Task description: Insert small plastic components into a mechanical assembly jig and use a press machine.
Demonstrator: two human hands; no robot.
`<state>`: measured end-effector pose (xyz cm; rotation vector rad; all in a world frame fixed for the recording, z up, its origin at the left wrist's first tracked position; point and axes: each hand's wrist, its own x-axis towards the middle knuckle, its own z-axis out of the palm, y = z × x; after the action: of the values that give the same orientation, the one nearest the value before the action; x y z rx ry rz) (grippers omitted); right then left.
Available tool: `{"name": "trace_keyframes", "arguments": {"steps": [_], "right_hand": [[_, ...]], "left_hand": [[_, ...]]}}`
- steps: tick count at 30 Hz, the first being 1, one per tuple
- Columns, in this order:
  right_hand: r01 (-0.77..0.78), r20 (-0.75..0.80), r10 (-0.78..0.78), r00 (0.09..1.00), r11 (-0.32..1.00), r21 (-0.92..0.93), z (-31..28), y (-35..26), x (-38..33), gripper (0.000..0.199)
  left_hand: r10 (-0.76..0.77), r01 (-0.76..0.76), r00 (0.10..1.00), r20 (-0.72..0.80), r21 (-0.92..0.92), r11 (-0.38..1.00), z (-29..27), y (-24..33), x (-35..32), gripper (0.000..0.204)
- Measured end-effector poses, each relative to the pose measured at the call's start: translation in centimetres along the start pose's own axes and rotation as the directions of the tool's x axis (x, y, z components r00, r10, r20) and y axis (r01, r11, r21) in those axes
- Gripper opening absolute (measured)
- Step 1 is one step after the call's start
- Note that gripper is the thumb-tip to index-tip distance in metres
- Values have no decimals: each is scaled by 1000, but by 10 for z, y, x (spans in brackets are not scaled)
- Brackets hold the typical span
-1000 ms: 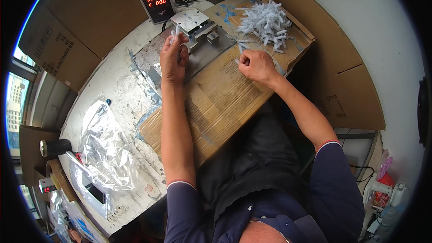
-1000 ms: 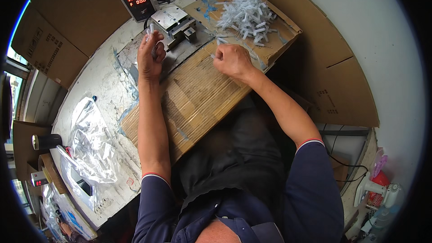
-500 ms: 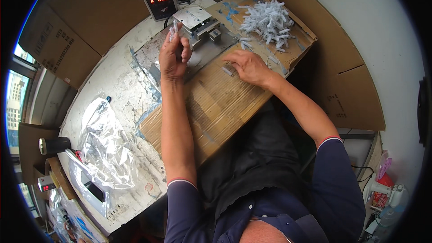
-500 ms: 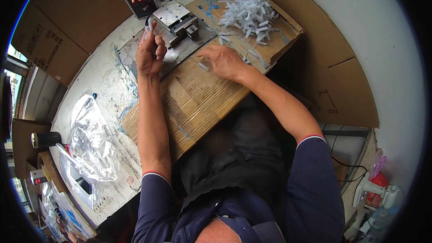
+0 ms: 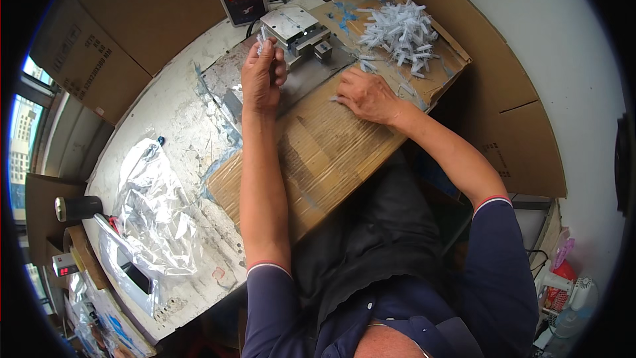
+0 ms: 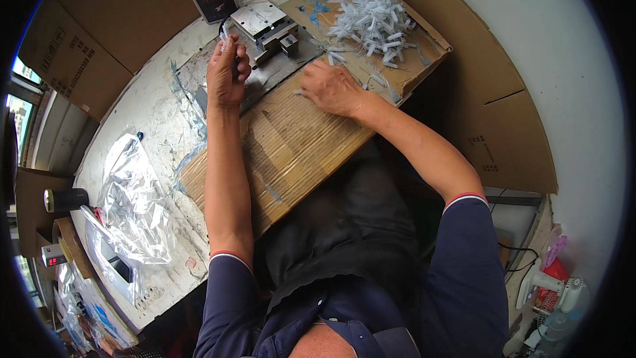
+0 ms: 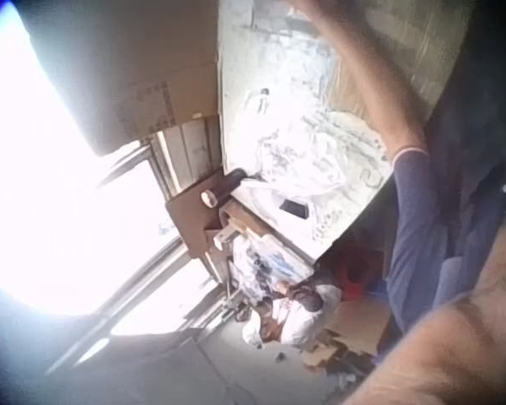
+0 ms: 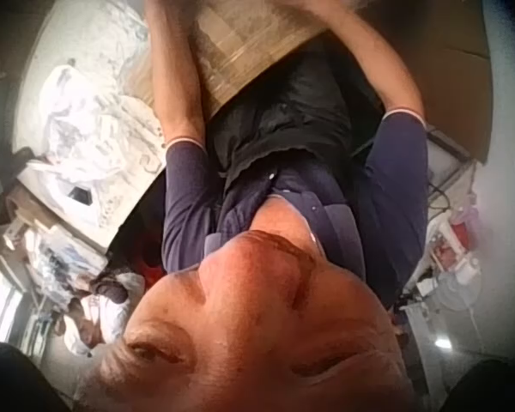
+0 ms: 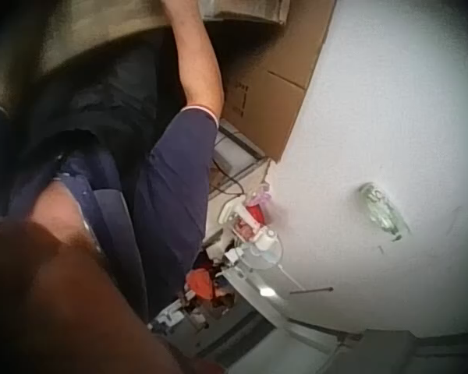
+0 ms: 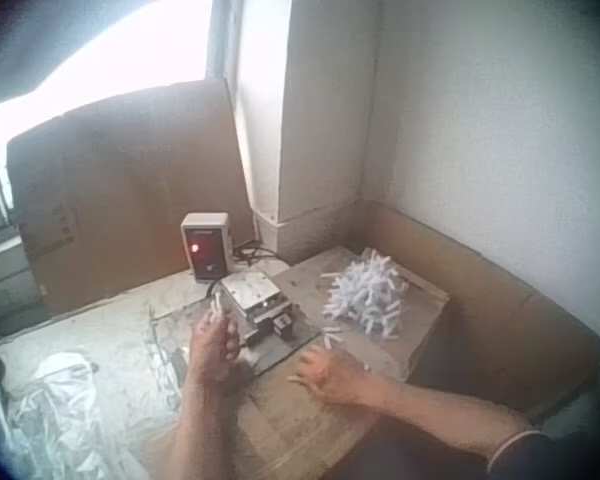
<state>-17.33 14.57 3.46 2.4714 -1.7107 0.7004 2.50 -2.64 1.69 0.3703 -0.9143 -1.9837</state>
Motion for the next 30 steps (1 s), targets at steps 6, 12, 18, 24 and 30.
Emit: {"name": "trace_keyframes", "arguments": {"steps": [6,12,18,24,30], "right_hand": [[-306,58,306,950,952,-4,3,-6,1,17],[-360,62,357,932,930,73,2,3,-11,15],[-472,66,469,881,880,50,5,-3,-5,13],[-582,-34,597,802,792,184,24,5,24,17],[-630,-80,669,739,728,272,42,24,48,20]], "left_hand": [[95,-94,995,-7,98,991,3,5,-1,34],[114,-110,990,-85,56,992,20,15,-4,28],[135,-134,985,-111,16,991,10,13,-2,21],[37,-49,958,-283,-34,998,-6,10,3,23],[-17,-15,941,-338,-94,996,-22,1,16,24]]}}
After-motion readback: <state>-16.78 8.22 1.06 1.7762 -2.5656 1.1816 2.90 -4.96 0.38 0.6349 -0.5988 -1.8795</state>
